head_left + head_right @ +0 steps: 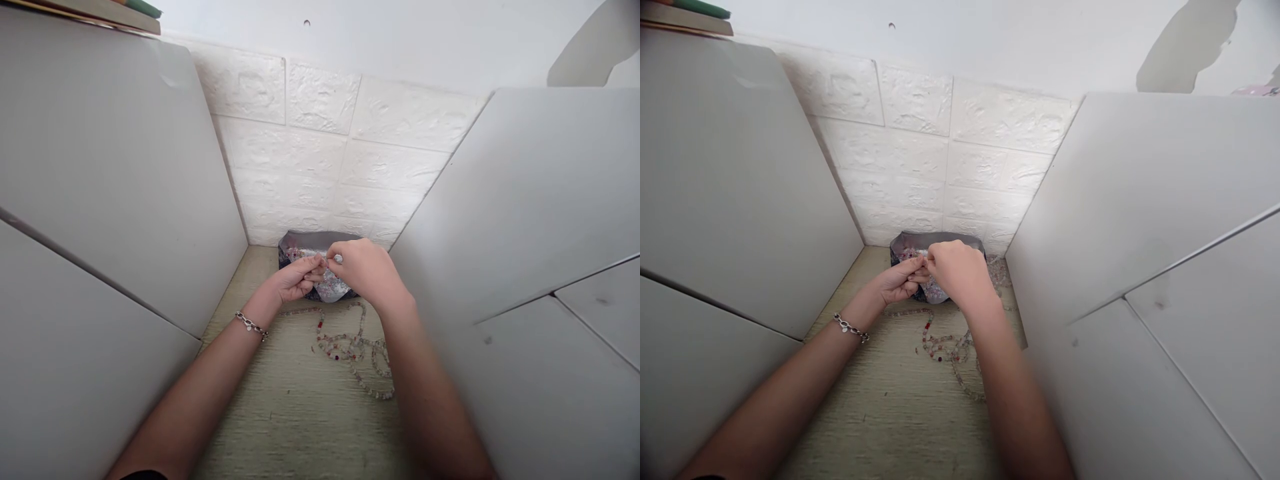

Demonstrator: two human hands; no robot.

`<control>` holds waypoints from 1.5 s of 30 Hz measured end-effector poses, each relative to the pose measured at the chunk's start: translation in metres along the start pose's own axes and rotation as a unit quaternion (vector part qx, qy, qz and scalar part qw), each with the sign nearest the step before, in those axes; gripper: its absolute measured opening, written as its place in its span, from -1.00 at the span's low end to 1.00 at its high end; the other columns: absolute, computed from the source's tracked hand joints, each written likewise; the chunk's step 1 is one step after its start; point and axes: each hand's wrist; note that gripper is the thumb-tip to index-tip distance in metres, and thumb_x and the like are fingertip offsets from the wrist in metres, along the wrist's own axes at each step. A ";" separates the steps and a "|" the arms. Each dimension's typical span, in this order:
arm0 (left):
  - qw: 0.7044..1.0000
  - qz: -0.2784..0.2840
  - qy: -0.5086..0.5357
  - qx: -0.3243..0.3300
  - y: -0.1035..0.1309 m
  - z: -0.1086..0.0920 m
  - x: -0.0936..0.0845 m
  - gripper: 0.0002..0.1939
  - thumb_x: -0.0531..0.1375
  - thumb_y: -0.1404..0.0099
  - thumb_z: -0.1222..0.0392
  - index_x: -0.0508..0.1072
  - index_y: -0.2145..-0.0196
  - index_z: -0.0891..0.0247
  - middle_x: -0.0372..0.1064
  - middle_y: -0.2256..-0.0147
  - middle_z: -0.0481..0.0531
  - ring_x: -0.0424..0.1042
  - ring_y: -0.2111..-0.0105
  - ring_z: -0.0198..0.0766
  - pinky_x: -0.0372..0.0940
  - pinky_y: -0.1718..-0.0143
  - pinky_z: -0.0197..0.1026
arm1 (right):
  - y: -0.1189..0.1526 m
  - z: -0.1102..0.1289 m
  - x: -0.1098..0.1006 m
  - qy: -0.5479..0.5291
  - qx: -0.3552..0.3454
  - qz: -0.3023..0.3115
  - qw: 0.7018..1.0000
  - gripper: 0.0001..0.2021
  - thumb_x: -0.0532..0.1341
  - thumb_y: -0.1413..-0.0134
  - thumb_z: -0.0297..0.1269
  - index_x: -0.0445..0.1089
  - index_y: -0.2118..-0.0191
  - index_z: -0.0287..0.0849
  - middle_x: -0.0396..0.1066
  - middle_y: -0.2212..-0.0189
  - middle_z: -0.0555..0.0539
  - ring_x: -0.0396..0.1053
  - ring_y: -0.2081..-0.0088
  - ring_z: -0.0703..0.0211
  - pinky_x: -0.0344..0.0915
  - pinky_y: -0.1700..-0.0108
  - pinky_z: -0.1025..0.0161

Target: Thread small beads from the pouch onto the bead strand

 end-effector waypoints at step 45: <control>0.996 -0.035 -0.068 0.038 0.000 -0.006 0.009 -0.87 0.17 -0.09 0.28 0.26 0.51 0.35 -0.02 0.66 -0.21 -0.12 0.75 -0.63 -0.19 0.80 -0.55 | -0.017 -0.027 0.018 -0.234 -0.021 0.003 0.972 -0.79 0.09 0.05 -0.31 0.48 0.39 -0.13 0.47 0.42 0.02 0.32 0.40 0.31 0.13 0.38 0.36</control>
Point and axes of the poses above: each hand's wrist, its own y-axis away from the middle knuckle, its own x-axis out of the palm, z = x × y
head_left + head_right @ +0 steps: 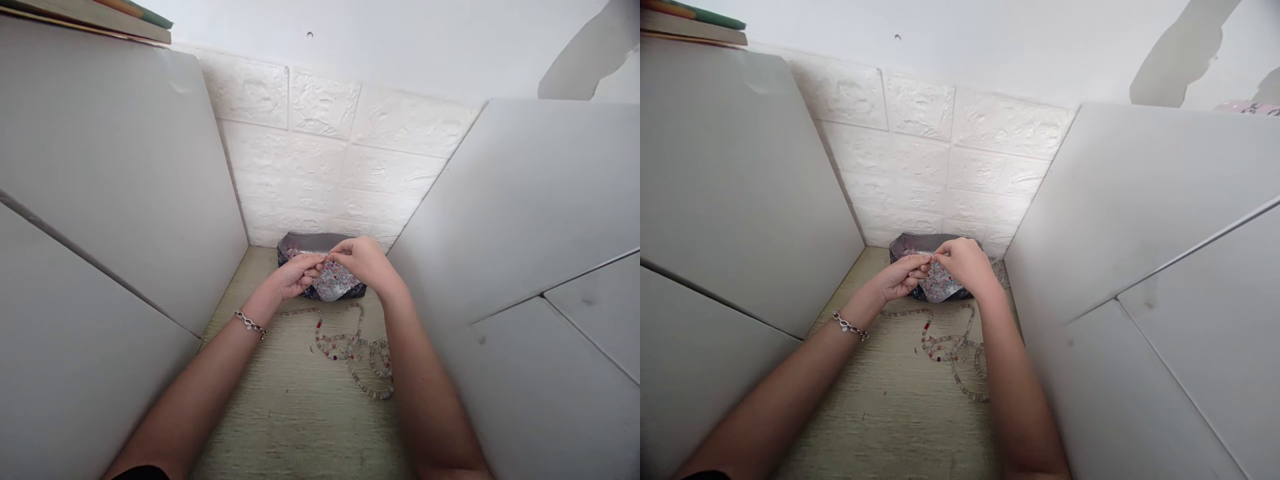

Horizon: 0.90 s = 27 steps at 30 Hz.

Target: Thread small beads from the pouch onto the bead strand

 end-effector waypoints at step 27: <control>0.986 -0.052 -0.149 0.054 0.003 -0.005 0.013 -0.83 0.14 -0.04 0.24 0.21 0.59 0.32 -0.09 0.66 -0.19 -0.13 0.71 -0.58 -0.22 0.78 -0.47 | -0.002 -0.005 0.003 0.003 -0.005 0.014 1.000 -0.79 0.08 0.05 -0.29 0.46 0.39 -0.15 0.46 0.40 0.00 0.31 0.37 0.28 0.14 0.34 0.35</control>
Point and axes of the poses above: each hand's wrist, its own y-axis away from the middle knuckle, its own x-axis out of the palm, z = x × y
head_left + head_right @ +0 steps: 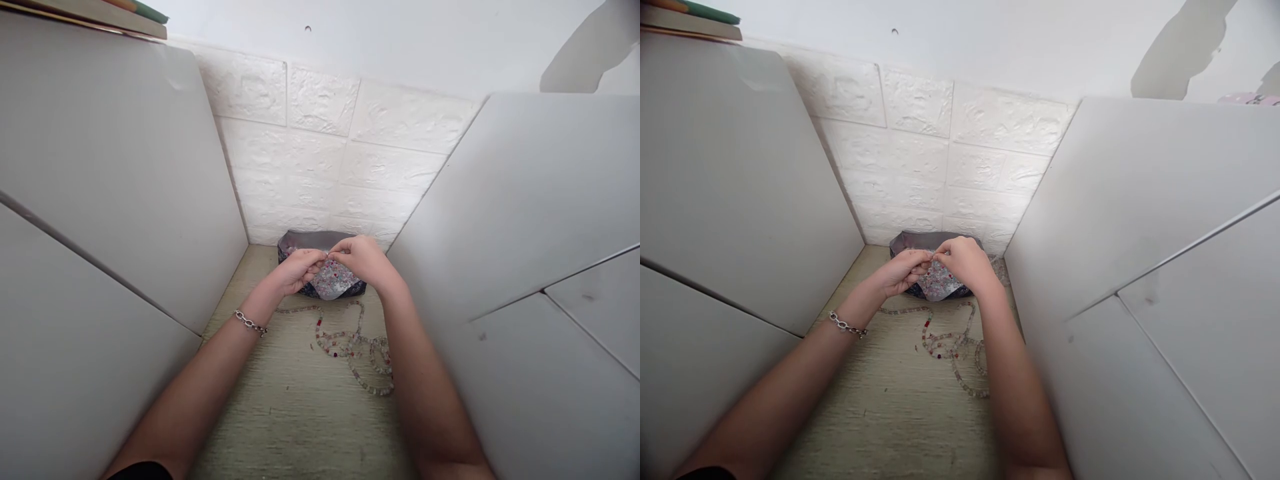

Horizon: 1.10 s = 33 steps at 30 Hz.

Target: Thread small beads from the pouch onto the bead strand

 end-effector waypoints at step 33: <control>0.880 -0.084 0.460 0.083 0.034 -0.073 -0.027 -0.82 -0.06 -0.25 0.37 0.16 0.51 0.30 0.01 0.70 -0.17 -0.03 0.79 -0.61 -0.24 0.86 -0.56 | 0.050 -0.042 0.013 0.175 0.279 0.141 0.934 -0.77 0.06 0.12 -0.42 0.42 0.33 -0.26 0.41 0.32 -0.24 0.36 0.30 0.08 0.19 0.34 0.26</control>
Point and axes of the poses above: each hand's wrist, its own y-axis away from the middle knuckle, its own x-axis out of the palm, z = x × y
